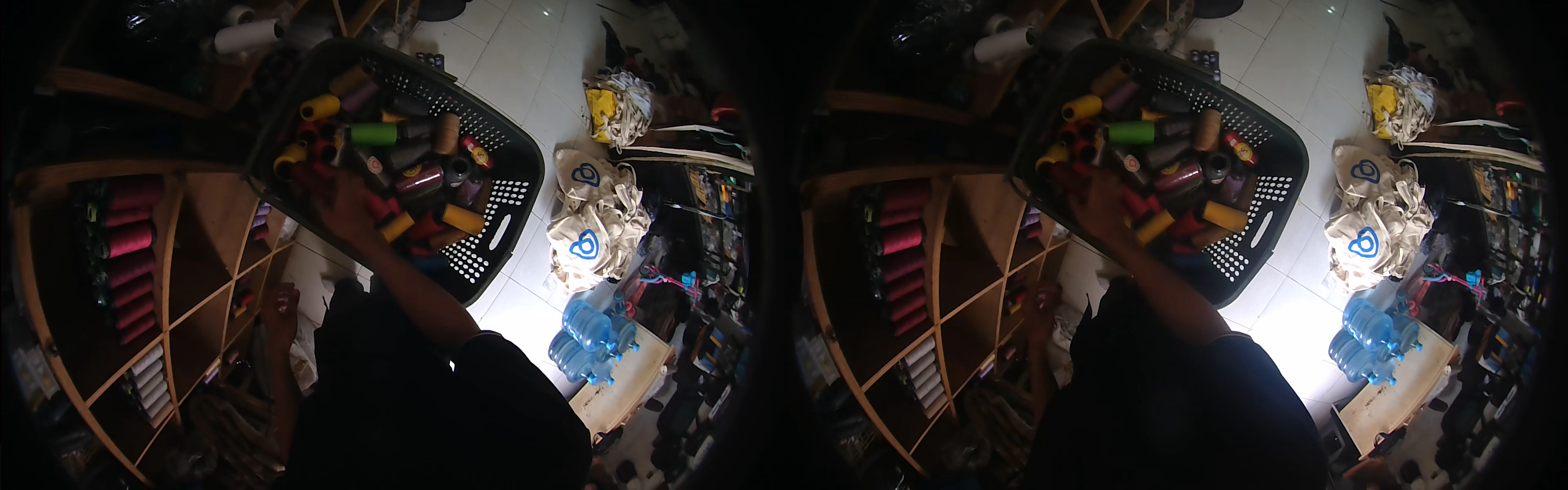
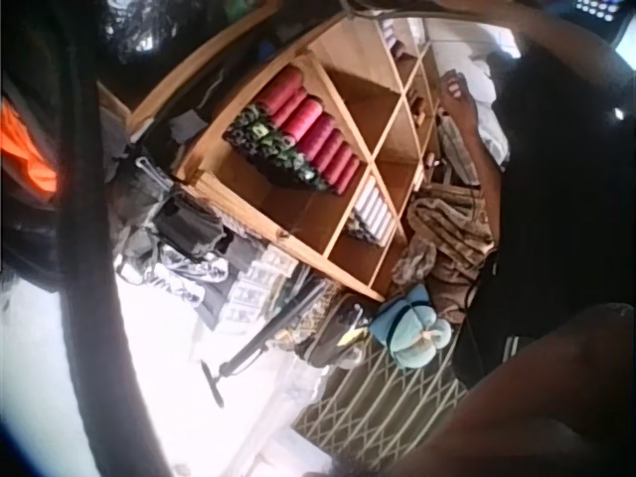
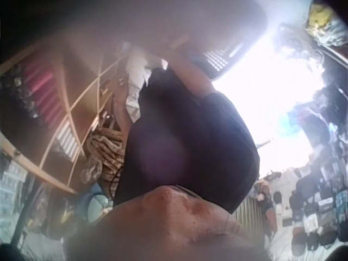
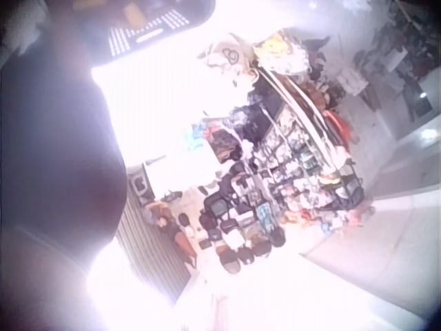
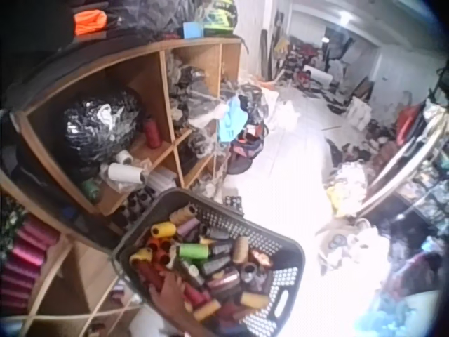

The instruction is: The person repeatedly picks up thread spools from a black plastic basket and places them onto a wooden shelf. They handle spools of various colors, including white, pink, and yellow, arranging them in rows on the shelf.

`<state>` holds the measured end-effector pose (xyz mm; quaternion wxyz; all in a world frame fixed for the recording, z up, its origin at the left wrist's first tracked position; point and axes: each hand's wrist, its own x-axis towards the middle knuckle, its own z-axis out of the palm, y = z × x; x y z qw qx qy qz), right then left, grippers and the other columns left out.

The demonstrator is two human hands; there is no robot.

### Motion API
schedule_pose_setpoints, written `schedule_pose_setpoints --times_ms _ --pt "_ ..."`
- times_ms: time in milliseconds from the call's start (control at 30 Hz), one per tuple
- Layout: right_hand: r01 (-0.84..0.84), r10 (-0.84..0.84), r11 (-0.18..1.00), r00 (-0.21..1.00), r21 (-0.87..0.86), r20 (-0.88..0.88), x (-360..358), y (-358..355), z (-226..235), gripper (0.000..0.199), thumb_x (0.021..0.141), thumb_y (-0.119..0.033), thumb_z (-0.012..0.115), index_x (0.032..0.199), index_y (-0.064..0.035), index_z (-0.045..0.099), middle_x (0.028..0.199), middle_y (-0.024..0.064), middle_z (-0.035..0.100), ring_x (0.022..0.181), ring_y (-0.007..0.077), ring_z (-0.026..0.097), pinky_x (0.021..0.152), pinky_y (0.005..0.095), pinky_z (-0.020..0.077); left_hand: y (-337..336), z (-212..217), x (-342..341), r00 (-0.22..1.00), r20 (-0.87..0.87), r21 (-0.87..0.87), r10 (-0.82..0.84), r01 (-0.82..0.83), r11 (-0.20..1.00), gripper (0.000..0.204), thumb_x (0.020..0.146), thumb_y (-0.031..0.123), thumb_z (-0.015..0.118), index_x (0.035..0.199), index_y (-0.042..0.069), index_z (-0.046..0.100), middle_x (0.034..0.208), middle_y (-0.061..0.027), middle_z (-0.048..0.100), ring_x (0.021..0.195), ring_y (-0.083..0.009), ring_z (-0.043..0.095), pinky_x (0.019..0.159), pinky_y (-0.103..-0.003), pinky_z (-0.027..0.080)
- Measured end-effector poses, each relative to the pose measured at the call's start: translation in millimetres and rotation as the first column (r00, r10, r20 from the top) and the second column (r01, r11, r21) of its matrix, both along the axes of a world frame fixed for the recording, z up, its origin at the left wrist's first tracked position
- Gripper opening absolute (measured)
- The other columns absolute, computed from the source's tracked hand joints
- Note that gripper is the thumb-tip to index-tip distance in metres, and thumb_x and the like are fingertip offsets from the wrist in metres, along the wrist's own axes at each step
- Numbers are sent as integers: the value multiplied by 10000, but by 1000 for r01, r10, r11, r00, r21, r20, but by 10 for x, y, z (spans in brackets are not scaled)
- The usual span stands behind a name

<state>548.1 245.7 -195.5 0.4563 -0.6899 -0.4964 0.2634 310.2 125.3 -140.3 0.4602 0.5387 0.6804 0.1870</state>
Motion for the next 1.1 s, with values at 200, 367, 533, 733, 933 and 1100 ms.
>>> schedule_pose_setpoints --times_ms 200,367,533,733,933,1100 --pt "66 60 932 941 -355 332 572 -499 -141 477 739 -277 715 1106 -32 533 1102 194 560 1065 380 533 920 519 418 57 120 176 999 11 -12 42 -42 999 209 891 213 668 1038 66 645 974 -52 661 882 -166 622 787 -303 479" --pt "55 36 921 974 -385 225 686 -645 -373 435 759 -293 709 1066 -29 551 949 178 626 887 384 619 778 465 507 181 163 328 994 -33 87 -106 109 990 201 903 213 653 1048 74 645 1003 -47 659 890 -165 625 782 -309 479" --pt "-131 -269 808 784 -574 -559 1018 -771 -69 366 865 -310 647 1114 -57 556 1021 98 639 930 241 629 781 368 510 340 349 613 990 90 75 -105 98 992 216 923 213 626 1074 59 628 1018 -54 656 909 -159 627 780 -295 480" --pt "-499 176 820 686 -280 -706 798 -1100 623 346 890 -237 645 1181 -70 562 1077 48 622 1013 158 594 893 309 477 357 389 1277 813 578 -121 70 0 993 306 937 227 607 1144 10 547 1059 -65 621 940 -147 610 788 -293 487" --pt "-374 251 833 912 -408 -324 989 -793 -2 377 854 -229 647 1174 -52 556 998 125 658 956 263 646 852 377 510 383 326 1102 846 477 -102 240 -218 971 422 956 381 544 1171 17 535 1017 -65 579 927 -158 583 805 -327 494" --pt "-21 220 773 946 -635 237 825 -463 -329 403 798 -283 654 1091 -31 539 961 192 665 881 373 663 764 467 539 395 281 821 758 504 -220 414 -351 910 533 947 393 537 1316 20 443 1184 -105 520 1073 -202 541 927 -348 453"
